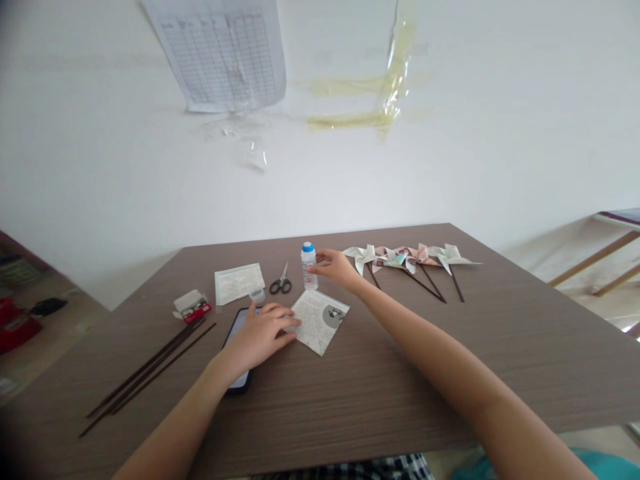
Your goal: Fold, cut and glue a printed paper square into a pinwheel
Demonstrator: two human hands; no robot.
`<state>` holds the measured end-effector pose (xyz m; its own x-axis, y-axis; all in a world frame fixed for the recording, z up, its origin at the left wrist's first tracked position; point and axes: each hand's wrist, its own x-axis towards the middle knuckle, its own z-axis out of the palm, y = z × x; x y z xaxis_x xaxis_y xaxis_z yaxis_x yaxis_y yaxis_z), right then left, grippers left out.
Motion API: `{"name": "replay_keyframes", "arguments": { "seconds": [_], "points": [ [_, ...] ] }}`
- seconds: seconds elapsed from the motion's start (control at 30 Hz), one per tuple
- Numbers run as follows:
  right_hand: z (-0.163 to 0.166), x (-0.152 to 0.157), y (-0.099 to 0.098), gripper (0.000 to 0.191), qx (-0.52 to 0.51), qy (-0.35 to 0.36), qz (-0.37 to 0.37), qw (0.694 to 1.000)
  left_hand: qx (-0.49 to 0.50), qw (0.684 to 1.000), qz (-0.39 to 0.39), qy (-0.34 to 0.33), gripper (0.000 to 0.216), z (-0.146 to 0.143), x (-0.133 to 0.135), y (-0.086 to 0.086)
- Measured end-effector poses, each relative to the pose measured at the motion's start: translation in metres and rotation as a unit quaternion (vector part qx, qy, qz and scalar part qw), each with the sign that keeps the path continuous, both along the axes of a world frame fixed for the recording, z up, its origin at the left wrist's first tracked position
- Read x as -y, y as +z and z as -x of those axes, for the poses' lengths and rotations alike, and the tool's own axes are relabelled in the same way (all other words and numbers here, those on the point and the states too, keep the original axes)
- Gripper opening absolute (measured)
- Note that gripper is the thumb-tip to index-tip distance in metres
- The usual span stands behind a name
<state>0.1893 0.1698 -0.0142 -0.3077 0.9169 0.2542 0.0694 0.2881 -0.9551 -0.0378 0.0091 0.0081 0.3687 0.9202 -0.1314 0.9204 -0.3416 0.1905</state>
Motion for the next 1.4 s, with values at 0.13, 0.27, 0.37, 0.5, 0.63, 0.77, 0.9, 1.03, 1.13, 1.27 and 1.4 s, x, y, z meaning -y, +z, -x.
{"name": "replay_keyframes", "arguments": {
  "seconds": [0.13, 0.27, 0.37, 0.5, 0.63, 0.77, 0.9, 1.03, 1.13, 1.27, 1.4],
  "points": [
    [-0.024, 0.016, -0.002, 0.041, 0.007, 0.008, 0.004, 1.000, -0.015, 1.000, -0.025, -0.005, 0.034, -0.010, 0.005, -0.002],
    [-0.046, 0.031, -0.003, 0.051, 0.022, 0.018, 0.009, 1.000, -0.019, 0.999, -0.031, -0.009, 0.032, -0.020, 0.010, -0.003],
    [-0.061, 0.043, -0.006, 0.057, 0.037, 0.028, 0.021, 0.999, -0.014, 0.999, -0.028, -0.014, 0.033, -0.027, 0.012, -0.006],
    [-0.073, 0.055, -0.013, 0.059, 0.031, 0.031, 0.044, 0.998, -0.003, 0.999, -0.043, -0.026, 0.031, -0.031, 0.014, -0.012],
    [-0.074, 0.064, -0.021, 0.063, 0.003, 0.046, 0.068, 0.997, 0.009, 0.997, -0.068, -0.023, 0.028, -0.034, 0.017, -0.015],
    [-0.073, 0.073, -0.026, 0.066, 0.003, 0.044, 0.058, 0.997, 0.010, 0.998, -0.061, -0.007, 0.025, -0.037, 0.019, -0.012],
    [-0.077, 0.079, -0.032, 0.064, 0.041, -0.001, -0.009, 0.999, 0.025, 0.998, -0.062, 0.011, 0.024, -0.041, 0.020, -0.009],
    [-0.080, 0.083, -0.041, 0.059, 0.051, -0.036, -0.073, 0.995, 0.037, 0.997, -0.069, 0.018, 0.026, -0.044, 0.020, -0.009],
    [-0.080, 0.088, -0.045, 0.049, 0.079, -0.045, -0.131, 0.987, 0.036, 0.997, -0.067, 0.025, 0.033, -0.045, 0.019, -0.011],
    [-0.078, 0.093, -0.045, 0.032, 0.117, -0.025, -0.195, 0.973, 0.037, 0.997, -0.061, 0.025, 0.039, -0.045, 0.017, -0.013],
    [-0.078, 0.093, -0.044, 0.023, 0.117, 0.002, -0.246, 0.962, 0.030, 0.997, -0.062, 0.022, 0.037, -0.045, 0.017, -0.013]
  ]
}}
